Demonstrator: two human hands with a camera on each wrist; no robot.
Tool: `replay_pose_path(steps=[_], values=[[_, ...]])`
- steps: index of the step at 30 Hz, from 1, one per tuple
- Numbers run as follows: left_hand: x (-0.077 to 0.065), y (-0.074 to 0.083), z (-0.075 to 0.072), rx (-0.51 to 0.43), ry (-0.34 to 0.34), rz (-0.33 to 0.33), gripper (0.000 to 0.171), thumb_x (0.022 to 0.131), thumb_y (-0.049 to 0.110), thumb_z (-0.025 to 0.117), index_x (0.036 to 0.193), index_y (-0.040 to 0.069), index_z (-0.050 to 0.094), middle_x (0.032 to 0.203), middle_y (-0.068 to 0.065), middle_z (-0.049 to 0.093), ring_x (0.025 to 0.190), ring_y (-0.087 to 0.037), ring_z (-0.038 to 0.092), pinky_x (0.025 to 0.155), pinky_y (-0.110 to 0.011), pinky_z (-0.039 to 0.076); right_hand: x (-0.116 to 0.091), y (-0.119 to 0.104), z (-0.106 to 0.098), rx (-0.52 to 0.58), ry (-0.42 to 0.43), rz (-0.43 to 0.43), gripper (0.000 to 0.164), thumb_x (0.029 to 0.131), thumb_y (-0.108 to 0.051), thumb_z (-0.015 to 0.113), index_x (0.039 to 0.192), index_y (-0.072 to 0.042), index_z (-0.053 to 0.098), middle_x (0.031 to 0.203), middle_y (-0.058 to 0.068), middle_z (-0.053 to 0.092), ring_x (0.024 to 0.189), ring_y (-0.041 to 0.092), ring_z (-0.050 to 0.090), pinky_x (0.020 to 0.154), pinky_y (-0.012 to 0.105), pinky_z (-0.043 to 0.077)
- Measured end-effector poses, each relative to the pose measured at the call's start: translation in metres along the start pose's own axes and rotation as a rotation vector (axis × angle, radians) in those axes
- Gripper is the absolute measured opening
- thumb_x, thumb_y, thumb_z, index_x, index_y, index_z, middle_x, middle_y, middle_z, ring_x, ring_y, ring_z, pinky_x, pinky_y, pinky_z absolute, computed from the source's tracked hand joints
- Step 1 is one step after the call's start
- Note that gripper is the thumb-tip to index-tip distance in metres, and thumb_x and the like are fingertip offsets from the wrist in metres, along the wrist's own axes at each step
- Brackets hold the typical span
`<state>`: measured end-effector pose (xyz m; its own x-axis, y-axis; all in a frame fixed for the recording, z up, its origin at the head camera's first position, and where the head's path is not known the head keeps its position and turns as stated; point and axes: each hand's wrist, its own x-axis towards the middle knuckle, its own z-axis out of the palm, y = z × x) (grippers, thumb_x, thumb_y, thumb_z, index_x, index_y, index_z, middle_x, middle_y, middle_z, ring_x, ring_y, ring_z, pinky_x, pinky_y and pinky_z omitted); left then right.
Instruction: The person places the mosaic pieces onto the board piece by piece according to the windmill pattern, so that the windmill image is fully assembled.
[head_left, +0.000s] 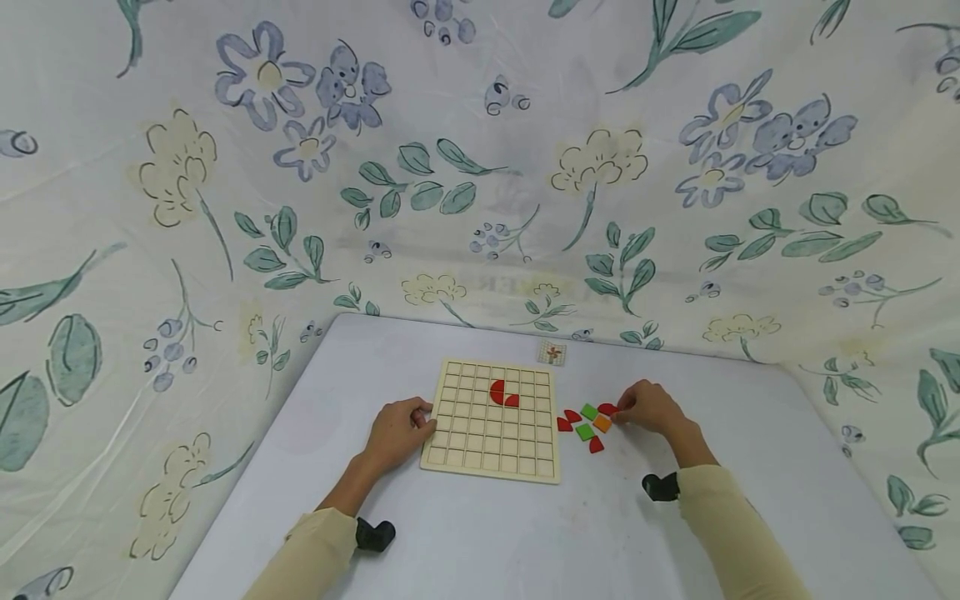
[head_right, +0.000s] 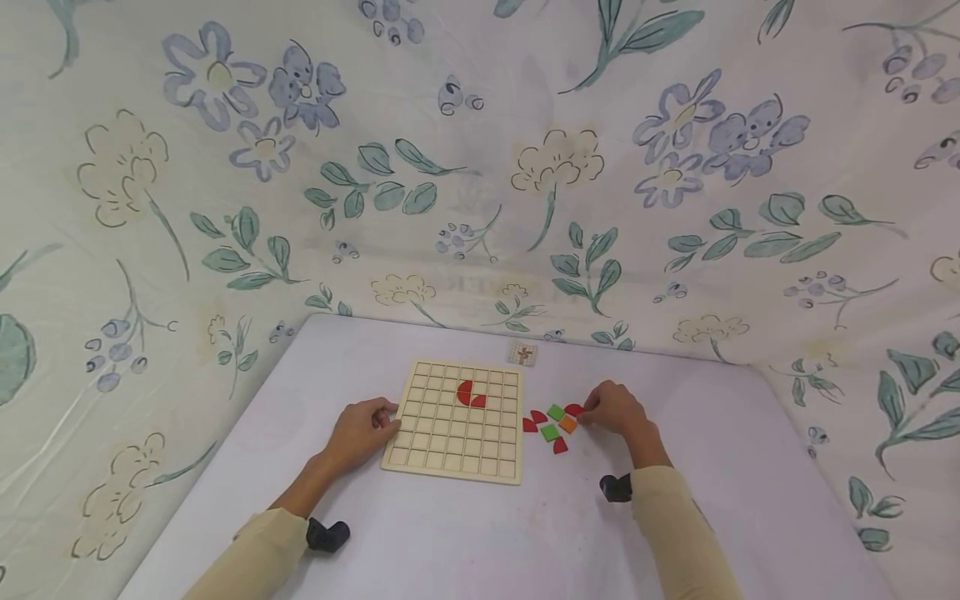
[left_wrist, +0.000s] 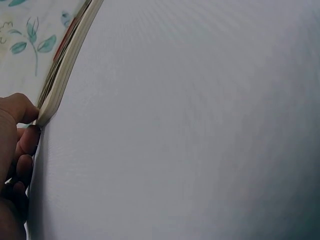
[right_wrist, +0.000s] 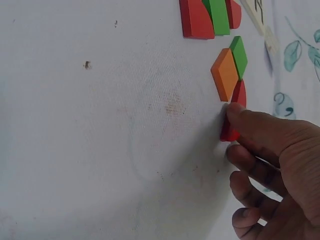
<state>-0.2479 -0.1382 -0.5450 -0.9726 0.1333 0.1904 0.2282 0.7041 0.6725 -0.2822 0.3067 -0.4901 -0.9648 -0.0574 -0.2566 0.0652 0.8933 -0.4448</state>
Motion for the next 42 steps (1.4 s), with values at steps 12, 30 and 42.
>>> replay_pose_path(steps=[12, 30, 42], values=[[0.001, -0.002, 0.002, 0.003, -0.002, -0.001, 0.027, 0.085, 0.018, 0.074, 0.108, 0.003, 0.071, 0.067, 0.009, 0.055, 0.059, -0.010, 0.048, 0.058, -0.029, 0.040, -0.002, 0.001, 0.006, 0.102, 0.043, -0.017, 0.016, 0.083, -0.014, 0.079, 0.087, -0.004, 0.067, 0.082, 0.005, 0.063, 0.079, 0.024, 0.054, 0.074, 0.035, 0.048], [0.000, -0.004, 0.002, 0.003, -0.002, -0.006, 0.026, 0.086, 0.019, 0.074, 0.107, 0.004, 0.071, 0.067, 0.009, 0.055, 0.060, -0.010, 0.048, 0.058, -0.029, 0.040, 0.004, -0.020, 0.006, 0.317, 0.090, -0.100, 0.017, 0.091, -0.012, 0.071, 0.103, 0.000, 0.072, 0.090, 0.007, 0.071, 0.083, 0.026, 0.064, 0.082, 0.038, 0.051], [0.002, -0.007, 0.001, -0.003, -0.011, -0.001, 0.028, 0.086, 0.021, 0.074, 0.108, 0.004, 0.071, 0.067, 0.010, 0.055, 0.058, -0.010, 0.048, 0.058, -0.030, 0.041, 0.012, -0.047, 0.011, 0.294, 0.086, -0.156, 0.017, 0.090, -0.014, 0.072, 0.102, -0.002, 0.073, 0.091, 0.006, 0.070, 0.079, 0.026, 0.062, 0.073, 0.038, 0.052]])
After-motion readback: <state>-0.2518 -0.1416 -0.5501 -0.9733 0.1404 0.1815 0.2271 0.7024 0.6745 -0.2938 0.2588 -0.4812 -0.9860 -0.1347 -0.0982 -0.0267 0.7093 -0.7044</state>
